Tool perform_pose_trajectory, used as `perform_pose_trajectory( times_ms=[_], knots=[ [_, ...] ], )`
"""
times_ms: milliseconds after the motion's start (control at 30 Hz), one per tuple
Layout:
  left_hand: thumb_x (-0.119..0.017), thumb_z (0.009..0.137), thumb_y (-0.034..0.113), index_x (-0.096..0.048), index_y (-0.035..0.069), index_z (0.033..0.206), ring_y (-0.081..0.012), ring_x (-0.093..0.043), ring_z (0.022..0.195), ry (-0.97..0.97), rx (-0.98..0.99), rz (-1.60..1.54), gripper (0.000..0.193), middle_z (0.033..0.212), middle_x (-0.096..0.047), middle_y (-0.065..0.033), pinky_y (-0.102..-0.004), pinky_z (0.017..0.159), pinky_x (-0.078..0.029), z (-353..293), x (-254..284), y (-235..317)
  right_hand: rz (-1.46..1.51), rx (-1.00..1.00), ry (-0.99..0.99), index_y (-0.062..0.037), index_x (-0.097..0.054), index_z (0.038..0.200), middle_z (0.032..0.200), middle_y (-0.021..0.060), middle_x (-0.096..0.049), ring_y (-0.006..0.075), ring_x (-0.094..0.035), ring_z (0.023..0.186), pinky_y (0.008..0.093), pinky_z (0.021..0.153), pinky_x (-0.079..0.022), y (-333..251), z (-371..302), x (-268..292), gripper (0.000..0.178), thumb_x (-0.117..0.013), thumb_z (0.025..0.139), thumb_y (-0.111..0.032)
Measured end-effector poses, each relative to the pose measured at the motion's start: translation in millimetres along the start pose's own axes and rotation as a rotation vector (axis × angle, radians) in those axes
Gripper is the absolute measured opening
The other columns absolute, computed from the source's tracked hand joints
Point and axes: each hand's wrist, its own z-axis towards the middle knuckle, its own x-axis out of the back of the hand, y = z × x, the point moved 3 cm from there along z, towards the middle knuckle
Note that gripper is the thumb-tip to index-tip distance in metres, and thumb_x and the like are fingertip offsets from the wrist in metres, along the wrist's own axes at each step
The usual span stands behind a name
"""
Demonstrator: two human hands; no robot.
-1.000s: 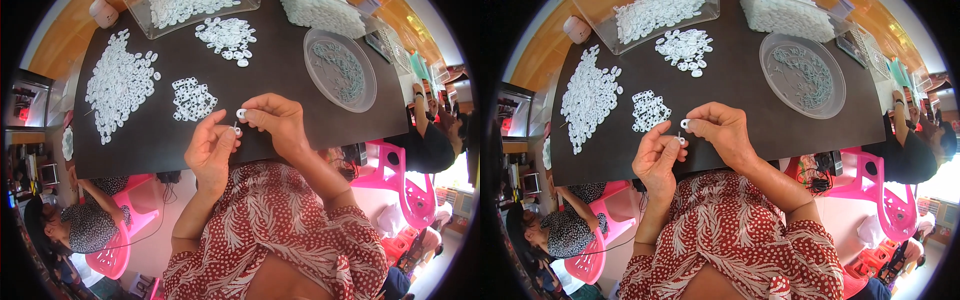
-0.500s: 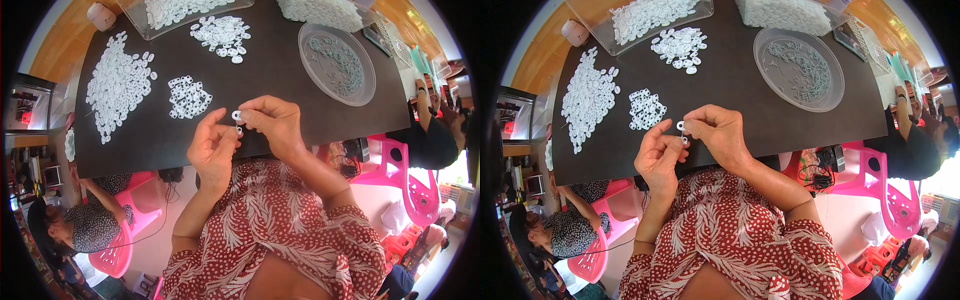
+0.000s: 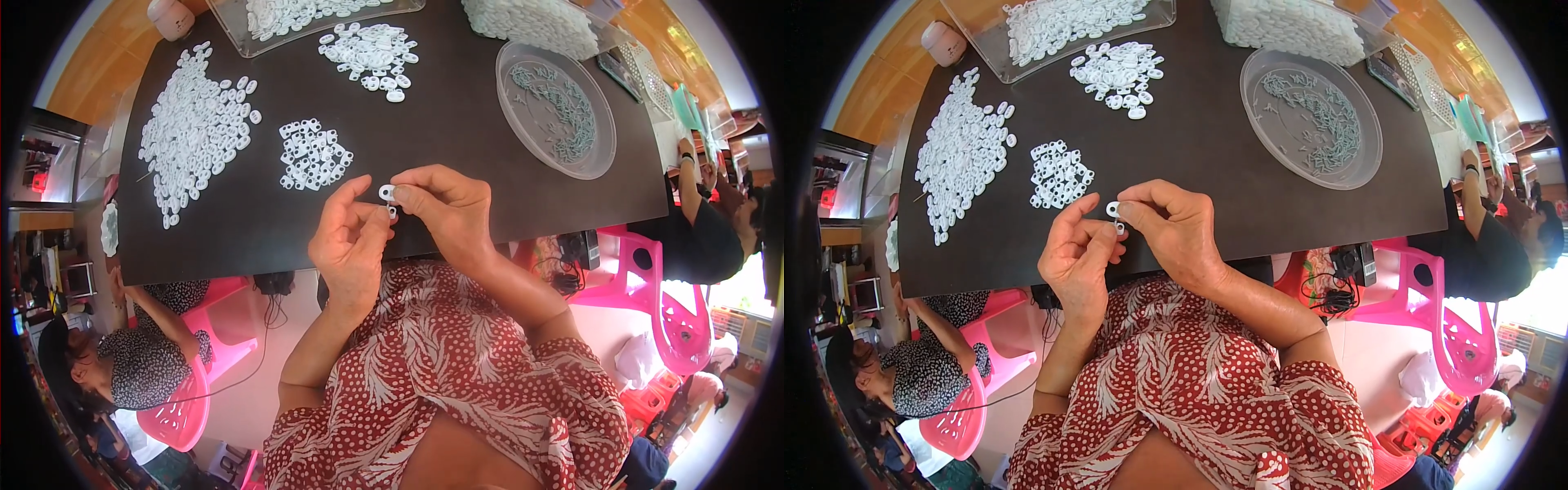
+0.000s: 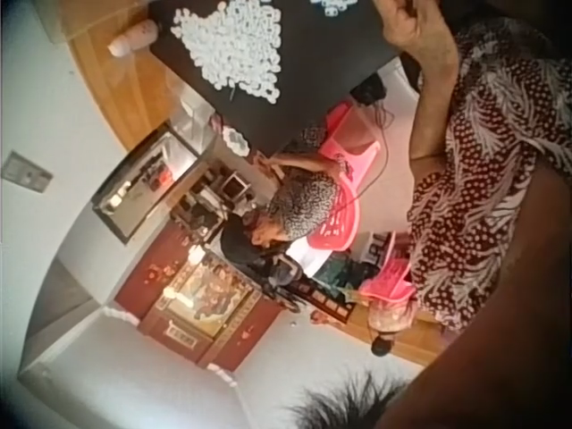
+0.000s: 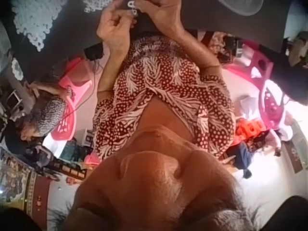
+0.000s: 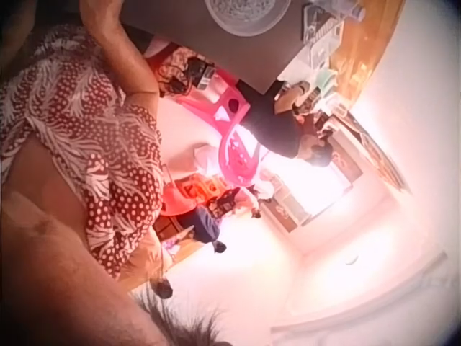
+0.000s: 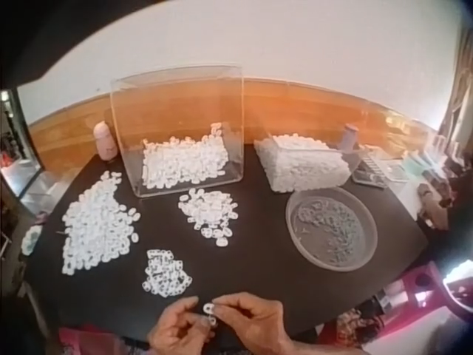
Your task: The person assembles small white plastic components by hand, inserting grey circular parts into them.
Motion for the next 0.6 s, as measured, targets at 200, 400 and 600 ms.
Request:
perform_pose_trajectory(
  times_ms=[200,400,600],
  knots=[
    [-0.058,0.085,-0.002,-0.052,-0.003,0.117,-0.0075,-0.056,0.065,0.01,-0.014,0.02,0.032,0.076,-0.062,-0.0055,-0.0193,0.058,-0.046,0.6,2.1,-2.3,-0.041,-0.004,-0.029,0.0046,-0.065,0.091,0.076,0.0045,-0.065,0.0058,-0.056,0.07,0.0212,0.061,-0.046,-0.5,-2.9,-3.3,0.012,-0.062,0.082,-0.002],
    [-0.057,0.088,0.001,-0.052,-0.002,0.118,-0.006,-0.053,0.066,0.014,-0.006,0.008,0.031,0.079,-0.06,-0.0038,-0.0183,0.058,-0.045,-0.6,2.3,-4.5,-0.092,0.022,-0.049,0.0028,-0.065,0.092,0.081,0.0067,-0.064,0.0081,-0.057,0.074,0.0233,0.064,-0.046,3.4,-1.6,-2.7,0.013,-0.061,0.081,-0.002],
    [-0.057,0.09,0.004,-0.056,-0.002,0.117,-0.0064,-0.052,0.067,0.002,-0.04,-0.03,0.028,0.082,-0.059,-0.0027,-0.018,0.058,-0.044,-1.1,1.9,-8.4,-0.136,0.097,-0.067,0.0014,-0.065,0.092,0.08,0.0068,-0.06,0.0111,-0.056,0.071,0.0246,0.062,-0.045,3.1,0.0,-2.2,0.013,-0.062,0.08,-0.001]
  ],
)
